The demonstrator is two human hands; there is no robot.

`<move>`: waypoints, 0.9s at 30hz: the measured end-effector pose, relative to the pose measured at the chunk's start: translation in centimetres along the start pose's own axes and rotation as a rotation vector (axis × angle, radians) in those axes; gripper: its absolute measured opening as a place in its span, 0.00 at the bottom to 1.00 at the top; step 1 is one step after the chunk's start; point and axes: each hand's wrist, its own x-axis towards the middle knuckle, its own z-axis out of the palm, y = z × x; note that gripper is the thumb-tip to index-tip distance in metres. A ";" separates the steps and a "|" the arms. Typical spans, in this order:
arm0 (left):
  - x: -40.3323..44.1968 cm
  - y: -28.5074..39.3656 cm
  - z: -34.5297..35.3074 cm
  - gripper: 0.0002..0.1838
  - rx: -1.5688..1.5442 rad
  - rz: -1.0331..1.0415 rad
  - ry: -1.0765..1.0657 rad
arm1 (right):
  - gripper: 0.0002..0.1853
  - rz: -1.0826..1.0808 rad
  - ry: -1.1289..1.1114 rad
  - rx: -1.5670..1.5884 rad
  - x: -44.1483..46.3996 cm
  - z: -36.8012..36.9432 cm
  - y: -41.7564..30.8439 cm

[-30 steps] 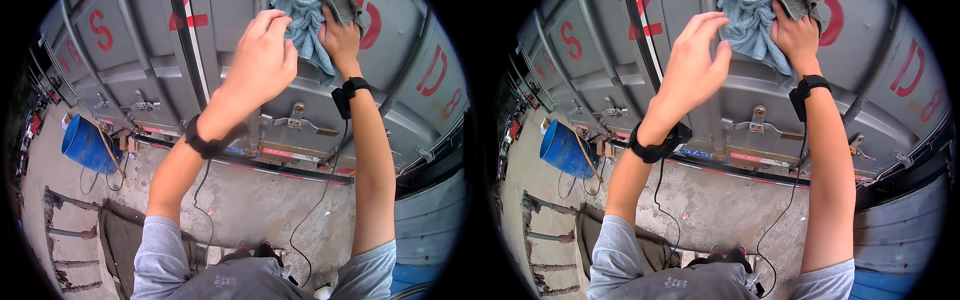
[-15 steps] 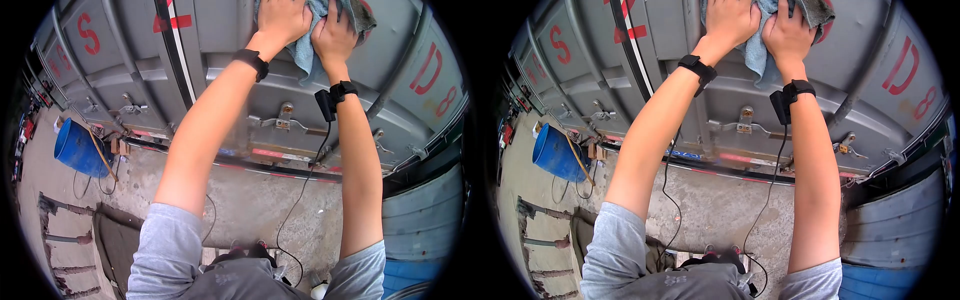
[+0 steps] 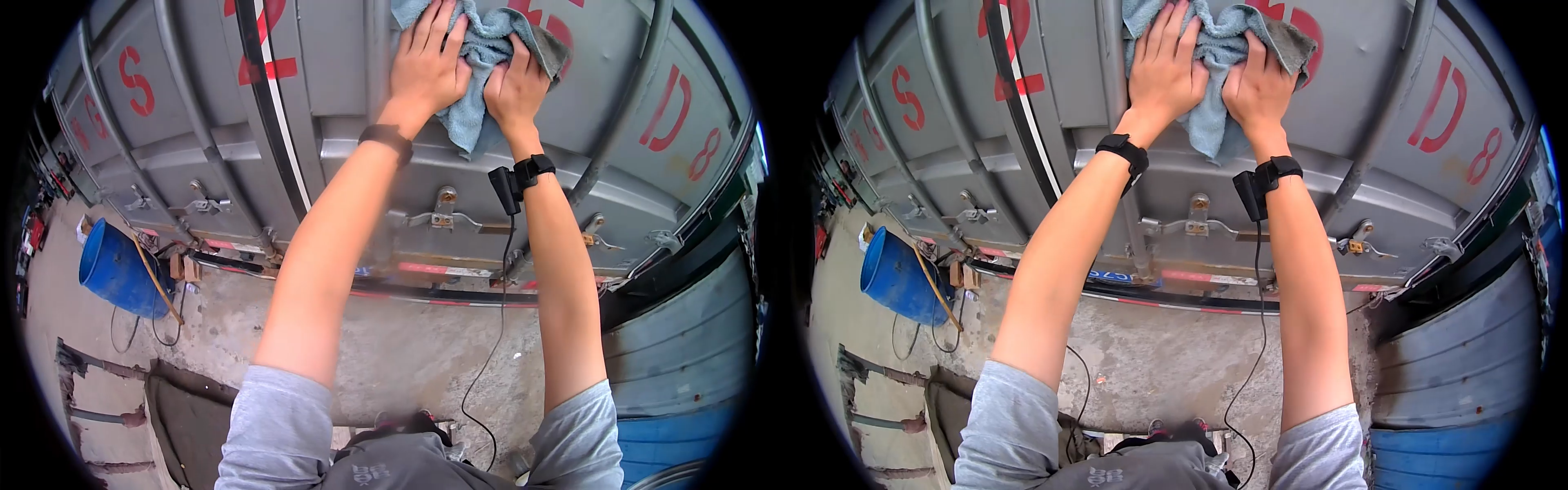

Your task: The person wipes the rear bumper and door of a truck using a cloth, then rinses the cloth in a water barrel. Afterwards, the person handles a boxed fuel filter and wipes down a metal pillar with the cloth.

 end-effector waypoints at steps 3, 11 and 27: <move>-1.3 -1.0 1.4 0.35 -0.064 -0.079 0.009 | 0.24 0.031 0.056 0.110 2.5 -0.9 0.3; -1.7 -1.2 1.3 0.37 -0.175 -0.152 0.070 | 0.22 0.138 -0.098 0.127 5.7 -2.0 1.8; -3.5 0.6 -1.5 0.34 -0.020 -0.070 -0.366 | 0.35 -0.144 -0.382 -0.138 -0.5 -4.5 0.7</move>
